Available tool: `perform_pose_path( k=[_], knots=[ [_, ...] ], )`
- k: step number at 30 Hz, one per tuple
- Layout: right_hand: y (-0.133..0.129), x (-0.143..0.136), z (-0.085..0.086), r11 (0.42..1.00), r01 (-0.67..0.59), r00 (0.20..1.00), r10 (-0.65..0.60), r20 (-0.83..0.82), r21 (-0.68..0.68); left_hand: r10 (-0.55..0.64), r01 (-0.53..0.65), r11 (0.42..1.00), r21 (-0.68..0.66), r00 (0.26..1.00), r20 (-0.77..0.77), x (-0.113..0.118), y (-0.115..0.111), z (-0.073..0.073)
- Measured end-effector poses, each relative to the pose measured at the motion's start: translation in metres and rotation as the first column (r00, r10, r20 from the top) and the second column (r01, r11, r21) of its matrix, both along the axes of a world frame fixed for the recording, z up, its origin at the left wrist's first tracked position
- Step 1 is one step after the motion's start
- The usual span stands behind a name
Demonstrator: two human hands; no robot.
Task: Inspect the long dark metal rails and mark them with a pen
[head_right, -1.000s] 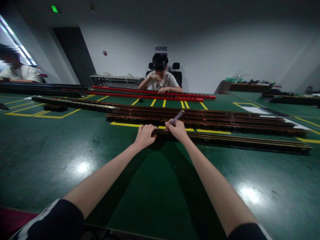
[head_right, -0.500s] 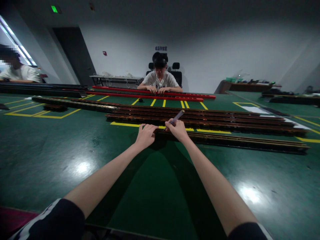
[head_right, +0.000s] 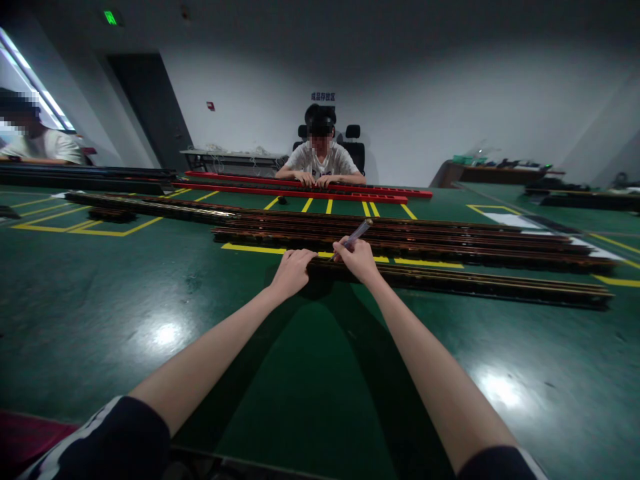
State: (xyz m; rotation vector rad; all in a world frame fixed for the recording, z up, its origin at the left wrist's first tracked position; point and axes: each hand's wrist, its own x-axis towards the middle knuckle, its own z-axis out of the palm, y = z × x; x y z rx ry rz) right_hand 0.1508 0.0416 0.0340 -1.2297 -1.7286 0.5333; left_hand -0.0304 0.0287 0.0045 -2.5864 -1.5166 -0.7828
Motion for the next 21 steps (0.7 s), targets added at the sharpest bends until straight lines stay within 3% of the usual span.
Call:
perform_pose_path(
  k=[21],
  knots=[
    [-0.0041, -0.0029, 0.0032, 0.999, -0.032, 0.998, 0.032, 0.045, -0.004, 0.046, -0.042, 0.998, 0.052, 0.995, -0.083, 0.0017, -0.0006, -0.0015]
  ],
)
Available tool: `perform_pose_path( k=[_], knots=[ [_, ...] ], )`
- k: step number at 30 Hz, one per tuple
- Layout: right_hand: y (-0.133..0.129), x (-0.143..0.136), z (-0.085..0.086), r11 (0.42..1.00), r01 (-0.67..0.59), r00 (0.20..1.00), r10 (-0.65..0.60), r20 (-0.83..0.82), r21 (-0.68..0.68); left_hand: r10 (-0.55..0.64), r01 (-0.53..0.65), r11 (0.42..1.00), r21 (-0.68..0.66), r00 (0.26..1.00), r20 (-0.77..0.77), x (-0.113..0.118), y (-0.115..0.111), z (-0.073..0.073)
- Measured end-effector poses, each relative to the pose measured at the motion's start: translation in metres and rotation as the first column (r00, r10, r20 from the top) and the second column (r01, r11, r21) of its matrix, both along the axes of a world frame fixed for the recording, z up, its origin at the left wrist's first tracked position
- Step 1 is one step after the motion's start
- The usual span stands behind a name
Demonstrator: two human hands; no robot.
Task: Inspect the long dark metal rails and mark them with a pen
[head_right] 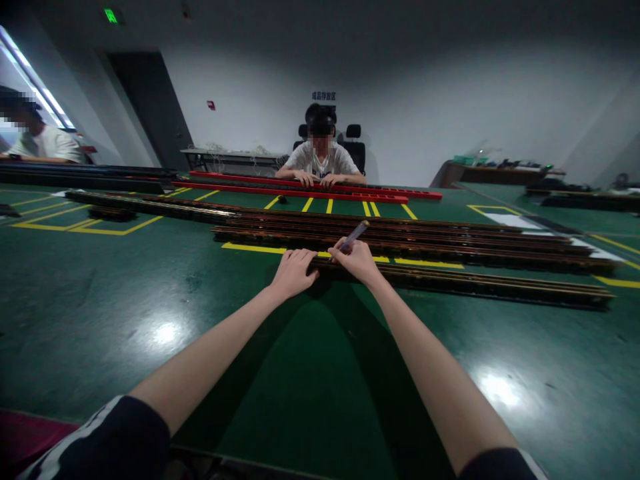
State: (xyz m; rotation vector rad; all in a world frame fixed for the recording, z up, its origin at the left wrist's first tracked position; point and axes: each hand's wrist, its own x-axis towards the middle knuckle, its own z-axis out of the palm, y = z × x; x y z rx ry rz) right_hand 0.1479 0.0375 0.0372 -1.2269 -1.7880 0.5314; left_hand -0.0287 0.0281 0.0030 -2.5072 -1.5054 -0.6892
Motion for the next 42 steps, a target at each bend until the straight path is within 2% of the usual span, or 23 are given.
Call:
perform_pose_path(
  k=[8, 20, 28, 42],
  knots=[
    [0.0034, 0.0042, -0.0041, 0.998, -0.01, 0.999, 0.008, 0.041, 0.067, -0.014, 0.014, 1.0, -0.004, 1.0, 0.002, -0.0006, 0.0006, 0.0],
    [-0.0014, -0.0014, 0.0017, 1.0, 0.007, 0.999, -0.008, 0.049, 0.027, -0.021, 0.021, 1.0, 0.01, 1.0, 0.013, -0.0009, 0.0017, -0.0013],
    [0.0028, 0.002, -0.0016, 0.998, -0.058, 0.997, 0.057, 0.048, 0.025, -0.012, 0.012, 0.999, 0.046, 1.0, 0.005, -0.0001, 0.0032, -0.0049],
    [0.0024, -0.0003, -0.0028, 0.999, -0.033, 0.998, 0.032, 0.046, 0.012, 0.015, -0.015, 1.0, 0.007, 1.0, -0.008, 0.0015, 0.0002, -0.0002]
  ],
)
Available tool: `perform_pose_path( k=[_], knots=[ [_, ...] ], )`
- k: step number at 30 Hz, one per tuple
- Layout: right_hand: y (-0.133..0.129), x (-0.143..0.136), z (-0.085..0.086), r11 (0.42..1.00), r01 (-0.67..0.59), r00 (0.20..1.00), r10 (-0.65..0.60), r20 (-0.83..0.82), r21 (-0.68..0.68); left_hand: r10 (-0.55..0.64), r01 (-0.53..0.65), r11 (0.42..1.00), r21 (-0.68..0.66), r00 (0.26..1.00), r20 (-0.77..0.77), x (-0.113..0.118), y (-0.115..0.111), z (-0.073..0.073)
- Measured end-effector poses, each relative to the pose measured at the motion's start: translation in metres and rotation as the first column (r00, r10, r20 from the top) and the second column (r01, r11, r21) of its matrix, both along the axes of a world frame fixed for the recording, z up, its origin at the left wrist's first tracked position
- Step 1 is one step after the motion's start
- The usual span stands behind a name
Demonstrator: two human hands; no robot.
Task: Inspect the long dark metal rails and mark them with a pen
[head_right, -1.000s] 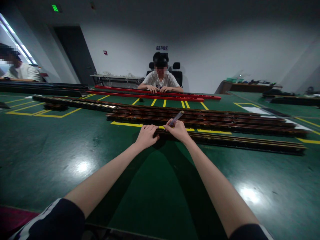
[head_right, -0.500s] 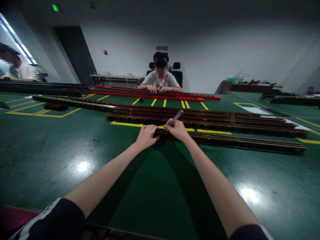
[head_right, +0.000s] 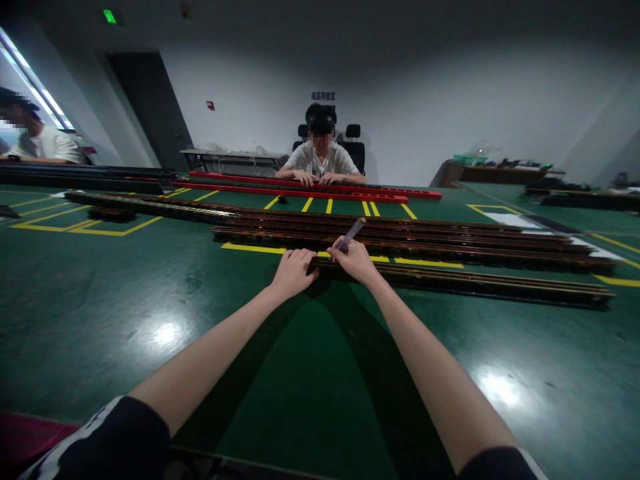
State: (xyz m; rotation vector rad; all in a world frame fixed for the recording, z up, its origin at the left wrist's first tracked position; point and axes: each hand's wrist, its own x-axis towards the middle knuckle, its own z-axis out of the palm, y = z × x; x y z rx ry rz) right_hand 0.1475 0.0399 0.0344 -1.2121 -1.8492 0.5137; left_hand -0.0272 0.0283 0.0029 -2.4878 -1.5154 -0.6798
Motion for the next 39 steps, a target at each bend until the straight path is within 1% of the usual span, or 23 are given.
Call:
perform_pose_path(
  k=[9, 18, 27, 33, 39],
  knots=[
    [0.0021, -0.0008, -0.0023, 1.0, -0.021, 1.0, 0.021, -0.002, 0.02, 0.003, -0.003, 1.0, -0.004, 1.0, -0.005, 0.0004, -0.0006, 0.0003],
    [0.0023, -0.0009, -0.0025, 1.0, 0.02, 1.0, -0.02, -0.014, 0.012, 0.021, -0.02, 1.0, 0.018, 1.0, -0.022, 0.0019, 0.0, -0.0009],
    [0.0022, 0.0001, -0.001, 1.0, 0.029, 0.999, -0.029, -0.027, -0.007, 0.016, -0.016, 1.0, 0.009, 1.0, -0.001, 0.0024, 0.0004, -0.0009],
    [0.0031, 0.0013, -0.0017, 0.999, 0.03, 0.999, -0.03, -0.034, 0.017, 0.017, -0.017, 1.0, 0.007, 1.0, -0.008, 0.0027, 0.0004, -0.001],
    [0.0027, 0.0015, -0.0016, 0.999, 0.047, 0.998, -0.047, -0.046, 0.005, 0.036, -0.036, 0.999, 0.02, 0.999, 0.011, 0.0011, 0.0005, -0.0022]
  ],
)
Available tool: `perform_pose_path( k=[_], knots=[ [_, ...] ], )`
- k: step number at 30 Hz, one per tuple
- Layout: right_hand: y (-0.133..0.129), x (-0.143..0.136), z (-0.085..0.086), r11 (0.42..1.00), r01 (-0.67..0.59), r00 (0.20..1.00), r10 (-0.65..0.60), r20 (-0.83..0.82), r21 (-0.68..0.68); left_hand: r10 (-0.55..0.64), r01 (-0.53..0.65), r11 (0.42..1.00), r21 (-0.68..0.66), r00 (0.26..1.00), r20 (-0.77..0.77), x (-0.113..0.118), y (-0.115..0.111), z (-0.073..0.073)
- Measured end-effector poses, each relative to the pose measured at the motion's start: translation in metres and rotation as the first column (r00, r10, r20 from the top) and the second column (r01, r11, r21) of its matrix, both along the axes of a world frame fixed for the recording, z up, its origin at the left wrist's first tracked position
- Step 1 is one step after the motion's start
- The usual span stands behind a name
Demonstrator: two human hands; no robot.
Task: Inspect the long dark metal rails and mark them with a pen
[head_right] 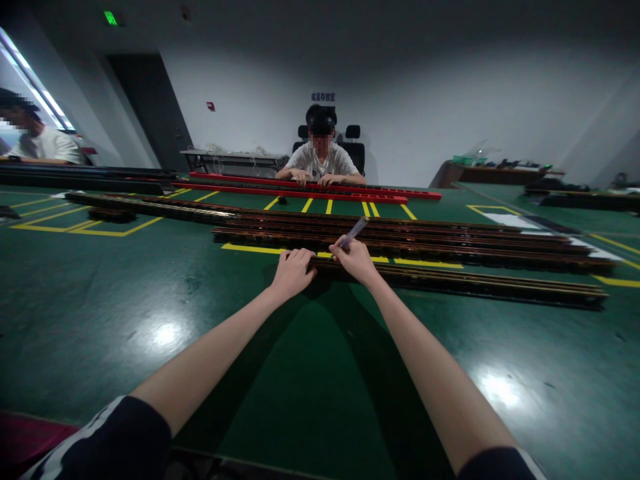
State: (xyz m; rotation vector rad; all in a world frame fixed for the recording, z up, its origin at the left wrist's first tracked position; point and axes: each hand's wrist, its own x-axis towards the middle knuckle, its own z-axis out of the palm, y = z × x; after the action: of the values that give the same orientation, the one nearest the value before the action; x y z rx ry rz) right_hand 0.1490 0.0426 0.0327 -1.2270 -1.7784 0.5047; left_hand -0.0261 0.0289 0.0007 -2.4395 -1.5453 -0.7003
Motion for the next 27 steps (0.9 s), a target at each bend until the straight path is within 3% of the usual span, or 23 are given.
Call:
perform_pose_path(
  k=[27],
  knots=[
    [-0.003, 0.0001, 0.0034, 0.999, 0.038, 0.999, -0.038, 0.005, 0.005, -0.013, 0.013, 1.0, -0.022, 1.0, 0.004, 0.0001, -0.0033, 0.0032]
  ],
)
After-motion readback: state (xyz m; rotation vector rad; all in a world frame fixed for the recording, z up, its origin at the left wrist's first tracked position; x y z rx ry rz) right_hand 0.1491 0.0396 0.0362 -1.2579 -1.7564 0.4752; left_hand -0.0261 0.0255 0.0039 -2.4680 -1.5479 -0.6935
